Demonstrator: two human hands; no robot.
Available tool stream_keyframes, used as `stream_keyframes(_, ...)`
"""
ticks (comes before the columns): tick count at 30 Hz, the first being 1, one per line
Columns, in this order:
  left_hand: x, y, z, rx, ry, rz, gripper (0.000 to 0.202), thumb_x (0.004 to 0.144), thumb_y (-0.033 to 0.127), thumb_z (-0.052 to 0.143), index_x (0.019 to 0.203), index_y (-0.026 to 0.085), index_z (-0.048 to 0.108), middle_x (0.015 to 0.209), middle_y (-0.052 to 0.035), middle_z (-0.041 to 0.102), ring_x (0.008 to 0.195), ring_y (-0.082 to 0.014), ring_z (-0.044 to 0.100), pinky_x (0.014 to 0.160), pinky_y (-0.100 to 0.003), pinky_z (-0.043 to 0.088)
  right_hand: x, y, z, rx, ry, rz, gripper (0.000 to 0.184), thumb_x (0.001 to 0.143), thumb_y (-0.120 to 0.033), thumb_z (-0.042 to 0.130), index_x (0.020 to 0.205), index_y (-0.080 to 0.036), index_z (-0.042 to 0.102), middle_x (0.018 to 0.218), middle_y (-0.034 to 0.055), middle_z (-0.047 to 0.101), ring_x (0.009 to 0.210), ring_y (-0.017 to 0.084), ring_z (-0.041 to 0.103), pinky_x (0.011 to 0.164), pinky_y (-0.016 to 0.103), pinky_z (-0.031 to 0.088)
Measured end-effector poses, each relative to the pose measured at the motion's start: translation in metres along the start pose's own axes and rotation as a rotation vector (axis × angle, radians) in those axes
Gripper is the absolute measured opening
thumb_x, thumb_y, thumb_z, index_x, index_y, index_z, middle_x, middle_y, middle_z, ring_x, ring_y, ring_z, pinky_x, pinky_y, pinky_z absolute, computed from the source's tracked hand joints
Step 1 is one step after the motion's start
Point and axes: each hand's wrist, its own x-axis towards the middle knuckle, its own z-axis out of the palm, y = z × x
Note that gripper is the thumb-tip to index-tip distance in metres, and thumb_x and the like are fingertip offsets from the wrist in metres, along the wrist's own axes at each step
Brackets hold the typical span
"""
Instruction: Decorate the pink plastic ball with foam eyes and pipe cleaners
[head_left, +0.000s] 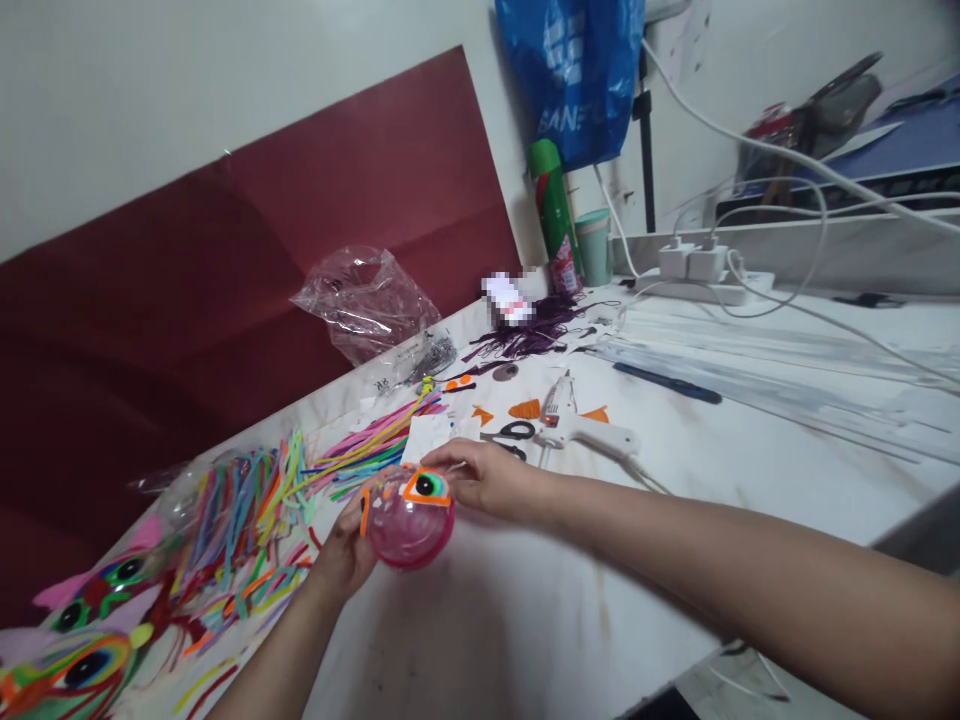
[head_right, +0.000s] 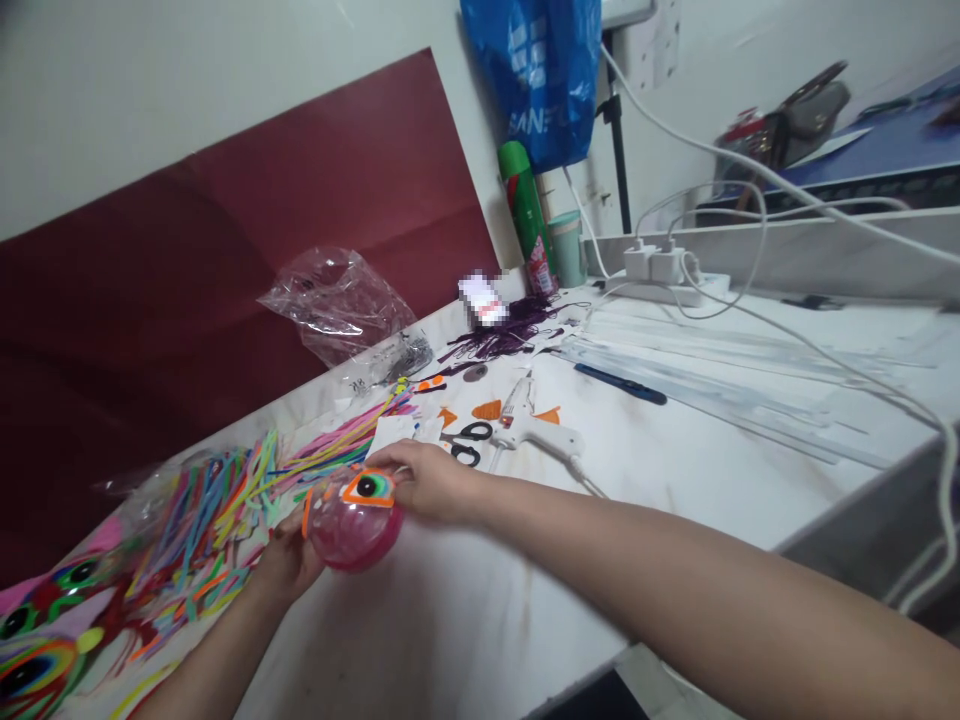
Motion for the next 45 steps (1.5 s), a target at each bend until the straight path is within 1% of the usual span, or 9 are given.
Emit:
stream_keyframes(4,-0.001,0.0,0.002,-0.003,-0.047,-0.005,0.058,0.071,0.041,0.07,0.124,0.022,0.058,0.125,-0.0094,0.063,0.12,-0.0318,0.054,0.105,-0.043,0.039,-0.003,-0.004,0.001,-0.341,-0.035,-0.09,0.043,0.068,-0.006,0.068,0.109,-0.018,0.065,0.112,0.0088,0.063,0.103,0.023,0.061,0.093,0.04,0.048)
stream_keyframes(7,-0.001,-0.001,0.003,0.006,-0.077,0.0,0.058,0.072,0.04,0.069,0.126,0.022,0.056,0.129,-0.0103,0.061,0.122,-0.0314,0.052,0.106,-0.042,0.037,-0.004,-0.003,0.001,-0.414,-0.031,-0.064,0.045,0.068,-0.005,0.068,0.111,-0.017,0.063,0.114,0.0107,0.062,0.103,0.024,0.061,0.092,0.039,0.049)
stream_keyframes(11,-0.002,0.0,0.008,0.021,-0.075,0.023,0.058,0.071,0.04,0.069,0.124,0.02,0.057,0.13,-0.0113,0.06,0.124,-0.0324,0.05,0.106,-0.043,0.037,-0.006,-0.003,0.004,-0.367,0.006,0.014,0.045,0.068,-0.008,0.068,0.112,-0.018,0.062,0.118,0.011,0.061,0.102,0.023,0.061,0.091,0.039,0.05)
stream_keyframes(16,-0.009,0.003,0.022,0.059,-0.043,0.044,0.052,0.075,0.04,0.066,0.122,0.019,0.06,0.128,-0.0131,0.061,0.123,-0.033,0.051,0.103,-0.042,0.04,-0.01,-0.004,0.009,-0.251,0.024,0.171,0.068,0.06,-0.012,0.074,0.124,-0.019,0.054,0.125,0.0102,0.059,0.099,0.023,0.063,0.081,0.035,0.054)
stream_keyframes(21,-0.011,0.001,0.025,0.023,0.046,0.115,0.053,0.075,0.038,0.068,0.125,0.023,0.058,0.125,-0.0107,0.063,0.116,-0.0309,0.058,0.098,-0.041,0.045,-0.013,-0.005,0.008,-0.236,0.023,0.166,0.068,0.061,-0.019,0.075,0.125,-0.018,0.053,0.125,0.0123,0.059,0.103,0.026,0.063,0.086,0.04,0.053)
stream_keyframes(25,-0.011,0.001,0.019,0.164,0.032,0.114,0.047,0.077,0.039,0.065,0.121,0.021,0.062,0.127,-0.0118,0.062,0.117,-0.0317,0.057,0.097,-0.042,0.045,-0.014,-0.004,0.007,-0.274,0.031,0.1,0.064,0.061,-0.019,0.074,0.122,-0.02,0.054,0.124,0.01,0.06,0.112,0.026,0.059,0.096,0.041,0.048)
stream_keyframes(30,-0.015,0.002,0.016,0.415,0.016,0.22,0.054,0.079,0.054,0.059,0.121,0.02,0.064,0.139,-0.0124,0.052,0.133,-0.0344,0.04,0.11,-0.044,0.031,-0.015,-0.003,0.007,-0.289,-0.009,0.082,0.062,0.065,-0.025,0.072,0.124,-0.02,0.053,0.128,0.0118,0.057,0.111,0.026,0.059,0.094,0.043,0.05)
stream_keyframes(34,-0.02,0.005,0.024,0.522,0.032,0.256,0.05,0.086,0.051,0.051,0.126,0.022,0.06,0.14,-0.0106,0.051,0.134,-0.0325,0.039,0.114,-0.046,0.023,-0.016,-0.001,0.006,-0.313,-0.011,0.054,0.06,0.066,-0.025,0.072,0.123,-0.02,0.053,0.129,0.0129,0.057,0.117,0.028,0.055,0.1,0.045,0.046)
stream_keyframes(45,-0.018,0.006,0.018,0.639,-0.095,0.352,0.05,0.089,0.051,0.044,0.126,0.022,0.06,0.143,-0.01,0.048,0.138,-0.0331,0.032,0.114,-0.048,0.022,-0.015,0.001,0.005,-0.317,-0.033,0.047,0.057,0.068,-0.024,0.072,0.121,-0.02,0.052,0.13,0.0127,0.057,0.122,0.027,0.052,0.102,0.045,0.044)
